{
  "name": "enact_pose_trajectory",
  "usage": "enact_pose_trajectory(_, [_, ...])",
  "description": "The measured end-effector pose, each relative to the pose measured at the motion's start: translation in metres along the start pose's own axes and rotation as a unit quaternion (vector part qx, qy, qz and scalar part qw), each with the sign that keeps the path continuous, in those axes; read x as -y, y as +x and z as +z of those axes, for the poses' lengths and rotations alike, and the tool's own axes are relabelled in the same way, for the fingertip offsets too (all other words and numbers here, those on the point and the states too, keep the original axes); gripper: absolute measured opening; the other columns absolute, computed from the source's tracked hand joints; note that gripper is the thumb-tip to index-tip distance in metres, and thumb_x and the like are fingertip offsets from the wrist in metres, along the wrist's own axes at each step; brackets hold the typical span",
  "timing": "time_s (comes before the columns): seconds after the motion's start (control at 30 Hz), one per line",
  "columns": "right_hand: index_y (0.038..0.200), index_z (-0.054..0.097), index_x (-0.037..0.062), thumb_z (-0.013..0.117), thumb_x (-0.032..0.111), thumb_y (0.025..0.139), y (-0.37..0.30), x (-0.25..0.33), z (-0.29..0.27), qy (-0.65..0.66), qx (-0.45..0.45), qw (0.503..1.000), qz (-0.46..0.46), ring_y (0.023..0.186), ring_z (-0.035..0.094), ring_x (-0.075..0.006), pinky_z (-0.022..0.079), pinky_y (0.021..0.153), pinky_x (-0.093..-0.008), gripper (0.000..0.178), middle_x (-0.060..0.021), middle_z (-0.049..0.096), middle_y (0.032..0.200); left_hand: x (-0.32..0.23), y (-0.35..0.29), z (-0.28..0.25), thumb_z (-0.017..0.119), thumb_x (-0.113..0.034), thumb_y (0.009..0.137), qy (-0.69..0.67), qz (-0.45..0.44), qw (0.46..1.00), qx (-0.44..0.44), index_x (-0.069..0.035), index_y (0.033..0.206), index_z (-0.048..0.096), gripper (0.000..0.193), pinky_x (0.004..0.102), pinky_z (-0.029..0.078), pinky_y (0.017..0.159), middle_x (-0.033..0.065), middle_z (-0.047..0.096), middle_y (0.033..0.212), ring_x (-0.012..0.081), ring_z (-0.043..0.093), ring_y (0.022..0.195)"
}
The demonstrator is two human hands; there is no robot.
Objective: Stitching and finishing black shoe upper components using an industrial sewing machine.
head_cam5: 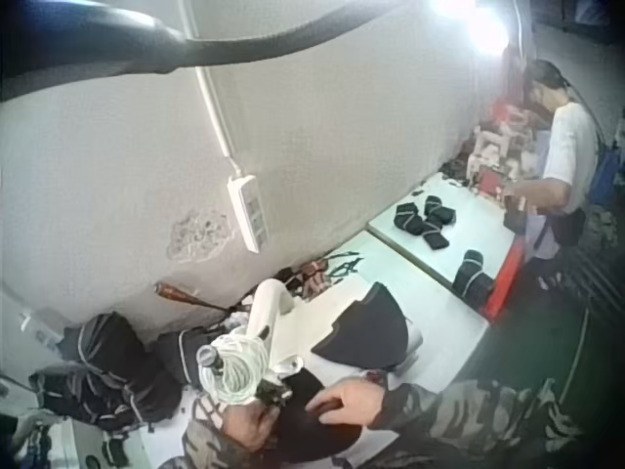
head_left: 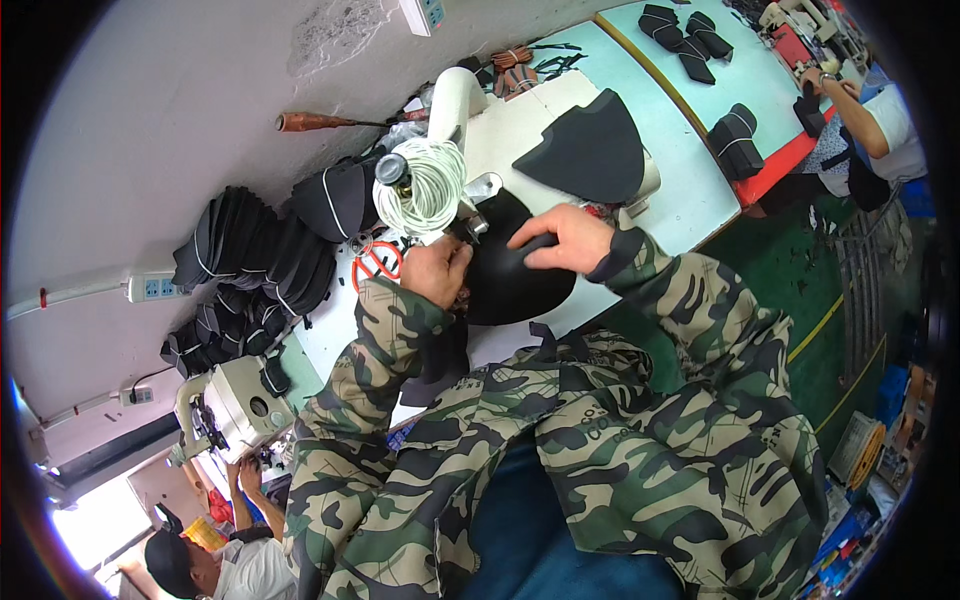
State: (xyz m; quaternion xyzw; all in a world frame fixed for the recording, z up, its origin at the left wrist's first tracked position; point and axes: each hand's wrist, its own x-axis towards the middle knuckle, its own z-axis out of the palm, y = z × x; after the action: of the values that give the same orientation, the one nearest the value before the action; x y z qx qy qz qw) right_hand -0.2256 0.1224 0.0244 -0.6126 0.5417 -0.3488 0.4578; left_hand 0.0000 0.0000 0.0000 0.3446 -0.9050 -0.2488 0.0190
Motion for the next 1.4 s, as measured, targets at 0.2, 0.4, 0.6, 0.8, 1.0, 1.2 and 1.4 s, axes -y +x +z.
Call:
enact_pose_trajectory(0.2, [0.101,0.062,-0.0029,0.057,0.002,0.078,-0.031,0.037,-0.002,0.037,-0.158,0.987,-0.003,0.089,0.061,-0.0150,0.046,0.081,-0.0269,0.024,-0.0114,0.066,0.095,-0.022,-0.038,-0.026,0.039,-0.027,0.096,-0.517,-0.152,0.776,0.328,-0.001,0.105,0.053,0.031,0.0212,0.036,0.035,0.0063,0.060,0.071,0.0130,0.052,0.040])
enact_pose_trajectory(0.4, [0.103,0.061,0.0093,0.060,0.012,0.076,-0.039,0.018,0.082,-0.152,-0.064,0.985,-0.047,0.066,0.060,-0.0360,0.050,0.062,-0.0429,0.027,-0.0158,0.063,0.073,0.007,-0.016,-0.029,0.045,-0.022,0.090,-0.521,-0.271,0.771,0.247,-0.004,0.086,0.059,0.023,0.0219,0.022,0.030,0.0001,0.047,0.046,0.0078,0.034,0.028])
enact_pose_trajectory(0.6, [0.109,0.058,0.0096,0.061,0.017,0.078,-0.033,0.048,0.074,-0.171,-0.099,0.980,-0.021,0.063,0.060,-0.0360,0.049,0.060,-0.0428,0.031,-0.0178,0.060,0.064,-0.004,0.016,-0.014,0.053,-0.020,0.086,-0.365,-0.237,0.887,0.152,0.001,0.078,0.060,0.024,0.0287,0.028,0.032,0.0033,0.047,0.045,0.0134,0.042,0.033])
enact_pose_trajectory(0.8, [0.138,0.031,0.0093,0.059,0.004,0.078,-0.055,0.058,0.016,-0.208,-0.291,0.933,-0.043,0.077,0.062,-0.0345,0.050,0.066,-0.0385,0.066,-0.0191,0.062,0.094,-0.017,-0.001,0.002,0.050,-0.017,0.089,-0.277,-0.146,0.948,0.052,0.005,0.080,0.058,0.025,0.0331,0.041,0.043,0.0087,0.053,0.050,0.0166,0.053,0.041])
enact_pose_trajectory(1.0, [0.109,0.062,0.0080,0.050,-0.008,0.076,-0.053,0.055,-0.060,-0.374,-0.496,0.771,-0.141,0.081,0.060,-0.0290,0.049,0.072,-0.0361,0.039,-0.0127,0.064,0.091,0.058,-0.060,-0.021,0.060,-0.032,0.081,0.209,-0.026,0.971,0.116,-0.009,0.093,0.056,0.026,0.0452,0.049,0.059,0.0139,0.063,0.076,0.0336,0.063,0.065])
enact_pose_trajectory(1.2, [0.101,0.062,0.0032,0.061,0.009,0.074,-0.038,-0.008,0.000,-0.297,-0.261,0.917,-0.055,0.093,0.058,-0.0305,0.047,0.080,-0.0348,0.027,-0.0137,0.063,0.098,0.062,-0.080,-0.005,0.064,-0.029,0.078,0.252,0.015,0.960,0.117,-0.008,0.096,0.054,0.028,0.0422,0.050,0.056,0.0101,0.059,0.086,0.0320,0.062,0.063])
enact_pose_trajectory(1.4, [0.101,0.063,0.0041,0.062,0.014,0.078,-0.041,0.010,0.061,0.007,-0.055,0.998,0.031,0.091,0.061,-0.0299,0.048,0.079,-0.0362,0.025,-0.0142,0.064,0.099,0.080,-0.087,0.012,0.066,-0.021,0.076,0.283,-0.017,0.958,0.034,-0.005,0.094,0.057,0.026,0.0389,0.050,0.052,0.0099,0.059,0.078,0.0281,0.062,0.059])
